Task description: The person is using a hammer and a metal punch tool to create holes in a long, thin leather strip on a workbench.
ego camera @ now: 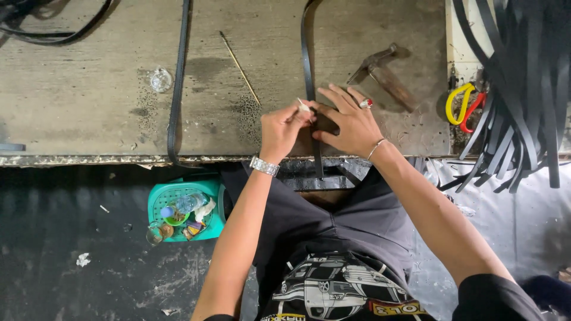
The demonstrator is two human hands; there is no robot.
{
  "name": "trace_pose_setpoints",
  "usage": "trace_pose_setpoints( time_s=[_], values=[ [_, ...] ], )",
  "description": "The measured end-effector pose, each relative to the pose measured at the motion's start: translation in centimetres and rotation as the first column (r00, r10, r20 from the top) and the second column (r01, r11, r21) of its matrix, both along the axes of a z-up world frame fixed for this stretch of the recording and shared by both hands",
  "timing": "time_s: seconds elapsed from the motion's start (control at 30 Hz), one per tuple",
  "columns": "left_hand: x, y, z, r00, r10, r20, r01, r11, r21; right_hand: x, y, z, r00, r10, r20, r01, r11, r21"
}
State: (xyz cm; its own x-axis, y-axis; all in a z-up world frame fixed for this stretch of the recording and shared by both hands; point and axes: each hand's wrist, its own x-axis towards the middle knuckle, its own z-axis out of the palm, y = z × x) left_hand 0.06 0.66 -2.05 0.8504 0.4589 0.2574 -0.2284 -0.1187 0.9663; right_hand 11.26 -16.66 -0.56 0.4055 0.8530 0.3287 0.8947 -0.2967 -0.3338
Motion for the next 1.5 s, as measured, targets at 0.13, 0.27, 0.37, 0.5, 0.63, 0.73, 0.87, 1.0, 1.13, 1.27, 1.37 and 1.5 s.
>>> trace_pose_setpoints(
  time_s=[0.13,0.27,0.37,0.5,0.63,0.73,0.87,1.0,1.13,1.27,1.37,1.5],
  values=[
    [0.0,1.5,-0.9,0.999,0.054,-0.006,-0.051,0.901,-0.431,-0.4,-0.4,-0.3,1.000,-0.005,-0.004,0.005,1.000,0.027],
    [-0.1,0.5,-0.6,1.000,0.005,-0.022,-0.011,0.960,-0.279,-0.7,-0.6,-0.8,0.997,-0.004,0.077,0.000,0.998,0.058],
    [-0.1,0.3,-0.4,1.000,-0.015,-0.027,0.009,0.976,-0.219,-0.8,-0.6,-0.9,0.995,-0.016,0.100,0.009,0.997,0.078],
    [0.1,0.1,-0.4,1.000,-0.004,-0.024,0.001,0.991,-0.133,-1.0,-0.5,-0.6,0.993,-0.027,0.114,0.017,0.997,0.081],
    [0.2,-0.4,0.8,0.999,0.025,-0.025,-0.027,0.998,-0.060,-1.0,-0.6,-0.5,0.996,-0.022,0.088,0.015,0.997,0.074],
    [0.2,-0.4,0.9,0.999,0.048,-0.023,-0.048,0.999,-0.023,-1.0,-0.6,-0.5,0.996,-0.017,0.087,0.011,0.997,0.075],
    [0.3,-0.3,0.9,0.999,0.048,-0.019,-0.048,0.998,0.038,-1.0,-0.6,-0.7,0.997,-0.016,0.076,0.010,0.997,0.073],
    [0.5,-0.2,1.1,0.998,0.050,0.032,-0.053,0.990,0.134,-1.0,-0.6,-0.7,0.997,-0.014,0.074,0.008,0.997,0.083],
    [0.1,-0.5,1.2,0.996,0.072,0.055,-0.086,0.941,0.328,-1.1,-0.6,-0.4,0.997,-0.017,0.075,0.009,0.995,0.099],
    [0.1,-0.6,0.5,0.991,0.084,0.101,-0.118,0.906,0.407,1.3,-2.4,-0.6,0.961,-0.237,0.141,0.215,0.965,0.152],
    [-0.2,-0.9,2.1,0.999,0.038,0.033,-0.048,0.905,0.422,4.2,-4.7,0.3,0.820,-0.503,0.273,0.511,0.858,0.047],
    [-0.1,-1.5,2.3,0.991,0.035,0.130,-0.083,0.919,0.386,8.4,-9.0,-5.8,0.689,-0.495,0.529,0.629,0.771,-0.099]
  ],
)
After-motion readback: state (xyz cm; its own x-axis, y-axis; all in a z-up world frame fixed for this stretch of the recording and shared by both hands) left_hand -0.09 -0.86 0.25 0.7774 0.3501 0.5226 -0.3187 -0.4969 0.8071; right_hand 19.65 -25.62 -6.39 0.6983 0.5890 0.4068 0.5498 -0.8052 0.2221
